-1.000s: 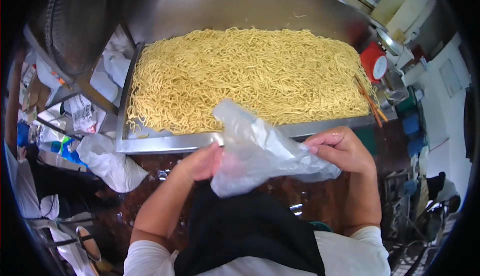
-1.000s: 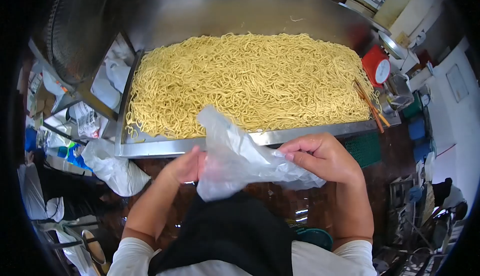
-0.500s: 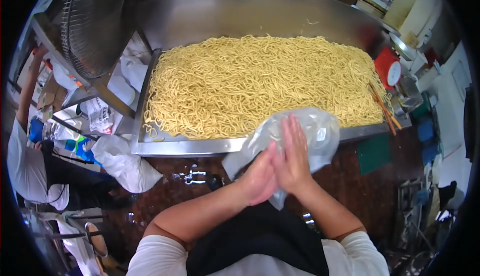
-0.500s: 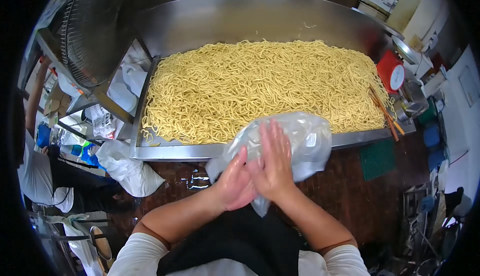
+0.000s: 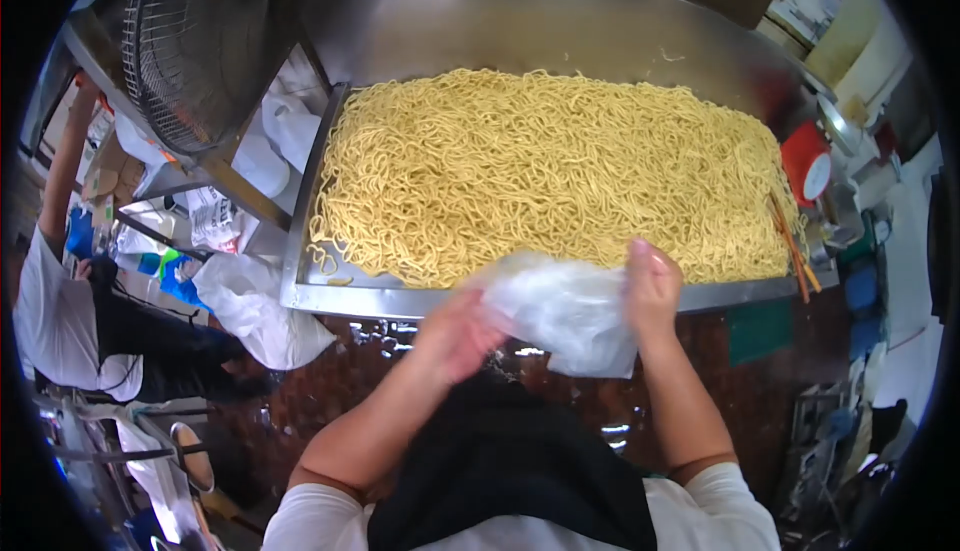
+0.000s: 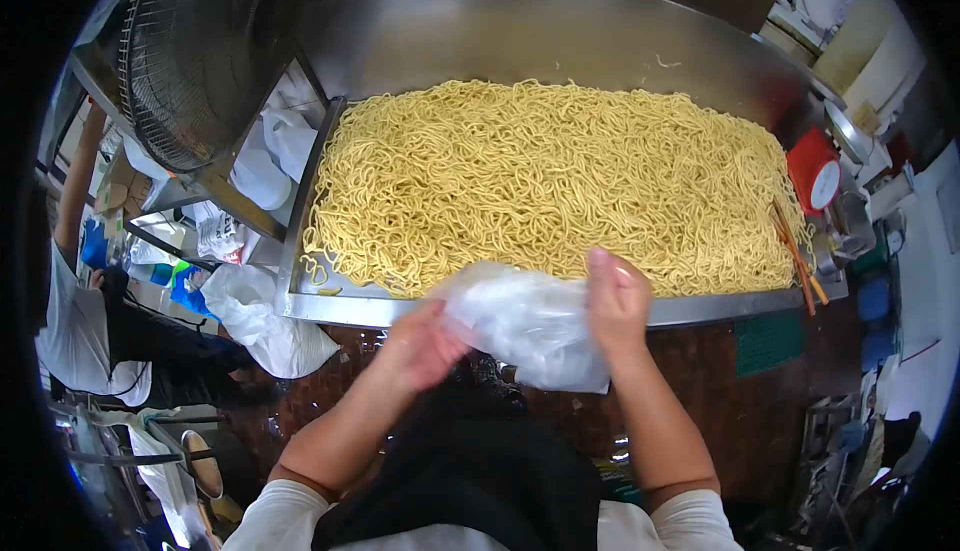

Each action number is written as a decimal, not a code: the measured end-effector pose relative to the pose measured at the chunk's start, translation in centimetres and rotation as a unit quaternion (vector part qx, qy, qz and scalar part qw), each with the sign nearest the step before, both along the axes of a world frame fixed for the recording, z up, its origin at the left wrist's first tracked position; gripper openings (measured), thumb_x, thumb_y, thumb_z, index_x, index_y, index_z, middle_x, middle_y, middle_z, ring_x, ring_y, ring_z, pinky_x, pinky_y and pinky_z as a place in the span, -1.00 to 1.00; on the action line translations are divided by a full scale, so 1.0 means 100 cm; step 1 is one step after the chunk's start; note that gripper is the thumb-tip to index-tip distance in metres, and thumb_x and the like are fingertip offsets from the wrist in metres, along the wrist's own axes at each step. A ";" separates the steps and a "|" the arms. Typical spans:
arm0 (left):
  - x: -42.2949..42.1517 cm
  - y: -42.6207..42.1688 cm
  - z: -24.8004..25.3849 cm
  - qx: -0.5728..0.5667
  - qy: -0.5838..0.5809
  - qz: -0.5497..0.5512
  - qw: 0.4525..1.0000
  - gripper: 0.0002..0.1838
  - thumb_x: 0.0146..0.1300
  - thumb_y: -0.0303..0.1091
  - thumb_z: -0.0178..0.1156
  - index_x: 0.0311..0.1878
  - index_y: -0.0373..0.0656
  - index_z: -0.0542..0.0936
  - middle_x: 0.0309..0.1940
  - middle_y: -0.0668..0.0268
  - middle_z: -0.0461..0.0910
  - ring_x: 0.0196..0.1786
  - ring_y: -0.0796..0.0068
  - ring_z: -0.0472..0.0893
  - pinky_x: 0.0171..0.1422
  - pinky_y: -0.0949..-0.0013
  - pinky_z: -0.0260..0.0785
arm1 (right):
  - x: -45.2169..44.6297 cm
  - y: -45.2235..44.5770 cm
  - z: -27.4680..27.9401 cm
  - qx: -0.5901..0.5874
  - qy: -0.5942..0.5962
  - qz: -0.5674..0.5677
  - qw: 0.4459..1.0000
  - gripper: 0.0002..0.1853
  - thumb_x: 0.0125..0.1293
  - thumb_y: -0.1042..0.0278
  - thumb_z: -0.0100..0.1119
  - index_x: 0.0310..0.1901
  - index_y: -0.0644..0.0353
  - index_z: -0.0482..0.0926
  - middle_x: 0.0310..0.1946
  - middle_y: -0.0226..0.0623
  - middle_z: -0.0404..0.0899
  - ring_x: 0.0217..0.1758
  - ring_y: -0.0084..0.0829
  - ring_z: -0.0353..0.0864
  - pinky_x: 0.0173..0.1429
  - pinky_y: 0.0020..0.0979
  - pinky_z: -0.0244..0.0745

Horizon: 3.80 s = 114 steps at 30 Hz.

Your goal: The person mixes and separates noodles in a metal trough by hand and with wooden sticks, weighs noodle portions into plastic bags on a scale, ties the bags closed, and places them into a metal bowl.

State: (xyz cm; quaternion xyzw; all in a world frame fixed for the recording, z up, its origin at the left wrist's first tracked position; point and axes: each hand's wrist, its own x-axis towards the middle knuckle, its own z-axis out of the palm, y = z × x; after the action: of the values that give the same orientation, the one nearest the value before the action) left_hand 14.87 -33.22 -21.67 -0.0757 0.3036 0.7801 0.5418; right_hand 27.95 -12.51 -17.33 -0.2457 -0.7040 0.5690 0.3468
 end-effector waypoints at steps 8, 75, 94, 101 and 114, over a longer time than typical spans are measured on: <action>-0.079 0.016 0.002 -0.068 0.183 0.131 0.972 -0.68 0.40 -0.10 0.08 -0.05 -0.18 0.52 -0.22 0.27 0.58 -0.17 0.44 0.57 -0.07 0.31 0.48 | -0.027 -0.004 0.048 0.489 -0.084 -0.084 0.864 -0.68 0.20 0.15 0.33 -0.24 0.28 0.58 -0.56 -0.22 0.59 -0.42 -0.24 0.63 -0.31 -0.22 0.49; -0.065 0.063 -0.020 -0.027 -0.124 -0.096 0.987 -0.41 0.45 0.16 -0.21 0.19 -0.11 0.52 -0.60 0.40 0.38 -0.49 0.42 0.45 -0.22 0.27 0.42 | -0.384 0.067 0.031 -0.075 -0.196 0.149 0.966 -0.42 0.01 0.56 0.33 0.14 0.23 0.45 0.03 -0.04 0.56 0.12 -0.19 0.57 0.20 -0.25 0.50; -0.151 0.145 -0.016 0.058 -0.200 0.059 0.976 -0.60 0.48 0.02 -0.15 -0.17 -0.15 0.42 -0.44 0.32 0.43 -0.42 0.39 0.49 -0.40 0.38 0.47 | -0.277 0.139 0.178 -0.081 0.014 0.090 0.993 -0.63 0.39 0.32 0.00 0.14 0.33 0.35 -0.01 -0.01 0.56 0.03 -0.15 0.62 0.07 -0.11 0.62; -0.159 0.154 -0.048 -0.135 -0.125 0.126 0.975 -0.65 0.49 -0.01 -0.14 -0.19 -0.13 0.39 -0.50 0.37 0.44 -0.46 0.42 0.47 -0.37 0.39 0.43 | -0.159 0.092 -0.095 -0.294 -0.397 0.333 0.803 -0.50 0.10 0.30 0.35 0.09 0.28 0.54 -0.02 -0.20 0.60 0.03 -0.37 0.56 0.08 -0.35 0.48; -0.143 0.045 -0.034 -0.283 0.191 -0.127 0.931 -0.86 0.30 -0.31 0.08 -0.29 -0.16 0.53 -0.54 0.31 0.51 -0.55 0.47 0.49 -0.53 0.41 0.28 | -0.221 0.080 0.008 0.520 -0.469 0.461 0.545 -0.29 -0.10 0.21 0.44 0.19 0.12 0.48 0.23 -0.03 0.41 0.22 -0.11 0.48 0.20 -0.19 0.44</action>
State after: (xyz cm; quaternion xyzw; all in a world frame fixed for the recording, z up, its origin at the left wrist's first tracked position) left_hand 0.54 -28.68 -25.08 -0.0360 0.6170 0.5861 0.5240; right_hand 5.82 -4.47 -16.51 0.1044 -0.9555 -0.0116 -0.2756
